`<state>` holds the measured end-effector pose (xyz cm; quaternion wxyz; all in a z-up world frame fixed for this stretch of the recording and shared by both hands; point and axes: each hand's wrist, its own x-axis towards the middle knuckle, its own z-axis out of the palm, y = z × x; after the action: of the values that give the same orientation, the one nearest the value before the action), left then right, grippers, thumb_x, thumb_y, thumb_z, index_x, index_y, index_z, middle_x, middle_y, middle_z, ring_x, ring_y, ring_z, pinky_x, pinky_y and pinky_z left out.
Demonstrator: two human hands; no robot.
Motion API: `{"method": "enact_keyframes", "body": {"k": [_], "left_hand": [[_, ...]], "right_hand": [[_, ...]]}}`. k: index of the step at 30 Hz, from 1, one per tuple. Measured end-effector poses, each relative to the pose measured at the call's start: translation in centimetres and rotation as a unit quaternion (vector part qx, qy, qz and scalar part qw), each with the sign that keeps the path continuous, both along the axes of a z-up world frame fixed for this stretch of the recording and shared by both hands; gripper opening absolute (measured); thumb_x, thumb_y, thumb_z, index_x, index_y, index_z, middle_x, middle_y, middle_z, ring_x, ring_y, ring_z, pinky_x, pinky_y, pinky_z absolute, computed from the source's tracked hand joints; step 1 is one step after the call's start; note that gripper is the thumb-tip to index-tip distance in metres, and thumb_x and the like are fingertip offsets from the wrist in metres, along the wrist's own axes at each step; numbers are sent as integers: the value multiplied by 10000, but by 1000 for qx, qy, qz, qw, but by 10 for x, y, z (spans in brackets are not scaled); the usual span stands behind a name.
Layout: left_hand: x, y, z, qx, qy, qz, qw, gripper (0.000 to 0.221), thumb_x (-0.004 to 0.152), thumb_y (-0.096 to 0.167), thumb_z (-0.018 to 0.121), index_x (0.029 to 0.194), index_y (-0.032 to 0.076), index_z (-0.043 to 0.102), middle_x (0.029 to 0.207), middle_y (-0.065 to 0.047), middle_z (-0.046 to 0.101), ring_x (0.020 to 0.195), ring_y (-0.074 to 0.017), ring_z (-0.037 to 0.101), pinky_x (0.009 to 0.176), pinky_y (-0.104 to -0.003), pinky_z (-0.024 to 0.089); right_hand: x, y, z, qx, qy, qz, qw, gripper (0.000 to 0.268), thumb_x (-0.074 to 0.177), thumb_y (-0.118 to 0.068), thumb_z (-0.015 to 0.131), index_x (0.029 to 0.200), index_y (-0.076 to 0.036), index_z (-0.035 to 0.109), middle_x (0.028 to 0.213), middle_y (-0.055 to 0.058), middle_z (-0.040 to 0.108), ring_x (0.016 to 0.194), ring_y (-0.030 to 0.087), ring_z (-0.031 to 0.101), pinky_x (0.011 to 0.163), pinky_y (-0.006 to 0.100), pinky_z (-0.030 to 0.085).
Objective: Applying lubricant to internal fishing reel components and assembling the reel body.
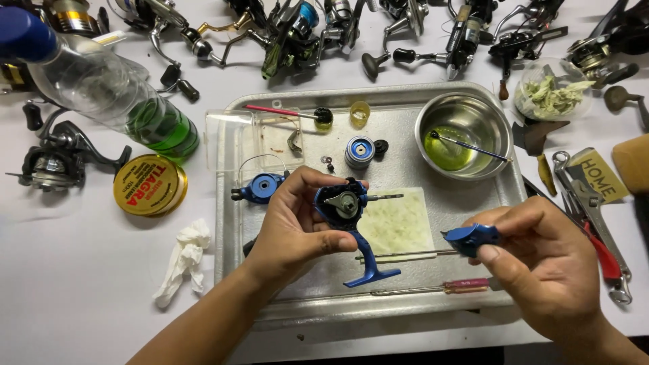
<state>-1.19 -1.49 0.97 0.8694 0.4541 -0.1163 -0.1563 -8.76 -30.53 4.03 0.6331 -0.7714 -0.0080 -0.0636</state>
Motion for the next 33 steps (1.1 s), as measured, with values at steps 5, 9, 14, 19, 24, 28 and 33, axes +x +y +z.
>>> {"method": "enact_keyframes", "body": {"k": [5, 9, 14, 19, 24, 28, 33], "left_hand": [[0, -1, -5, 23, 11, 16, 1000, 609, 644, 77, 938, 1156, 79, 608, 1197, -173, 712, 1042, -192, 715, 813, -239, 650], [0, -2, -7, 29, 9, 23, 999, 596, 643, 18, 933, 1143, 69, 613, 1084, -114, 711, 903, -121, 697, 682, -184, 623], [0, -2, -5, 54, 1, 23, 998, 596, 638, 41, 937, 1137, 77, 612, 1100, -101, 723, 889, -123, 706, 652, -188, 623], [0, -1, -5, 57, 1, 23, 998, 599, 629, 26, 934, 1135, 76, 617, 1079, -102, 706, 917, -151, 720, 709, -233, 667], [0, -1, -4, 58, -12, 18, 998, 581, 651, 30, 929, 1138, 79, 616, 1150, -109, 695, 948, -152, 721, 678, -198, 648], [0, -2, -5, 59, -5, 22, 998, 586, 635, 39, 932, 1129, 81, 619, 1196, -122, 699, 981, -178, 727, 751, -248, 676], [0, -2, -2, 66, -9, 22, 998, 608, 623, 57, 934, 1136, 74, 606, 1244, -169, 708, 1010, -197, 736, 763, -250, 679]], "right_hand": [[10, 12, 23, 27, 125, -33, 991, 517, 756, 26, 716, 1259, -11, 604, 892, 188, 665, 725, 301, 706, 663, 388, 639], [12, 2, 7, 59, 150, -23, 987, 503, 766, 119, 685, 1263, 47, 679, 951, 216, 732, 743, 330, 727, 708, 418, 639], [13, 9, 9, 43, 149, -40, 987, 425, 736, 124, 736, 1145, 41, 655, 919, 213, 703, 744, 351, 771, 712, 417, 664], [10, 13, 0, -61, -6, -41, 997, 494, 695, 109, 804, 1151, 51, 624, 1040, 177, 738, 948, 207, 758, 919, 278, 637], [20, 34, 34, -398, -431, 85, 806, 111, 895, -34, 650, 851, 40, 720, 900, 208, 738, 790, 319, 733, 784, 381, 639], [19, 30, 33, -427, -436, 98, 786, 128, 919, -10, 624, 884, 53, 730, 940, 210, 736, 805, 334, 729, 775, 388, 640], [19, 28, 32, -448, -464, 111, 756, 114, 927, 41, 616, 925, 55, 730, 976, 215, 732, 836, 357, 736, 799, 404, 638]]}}
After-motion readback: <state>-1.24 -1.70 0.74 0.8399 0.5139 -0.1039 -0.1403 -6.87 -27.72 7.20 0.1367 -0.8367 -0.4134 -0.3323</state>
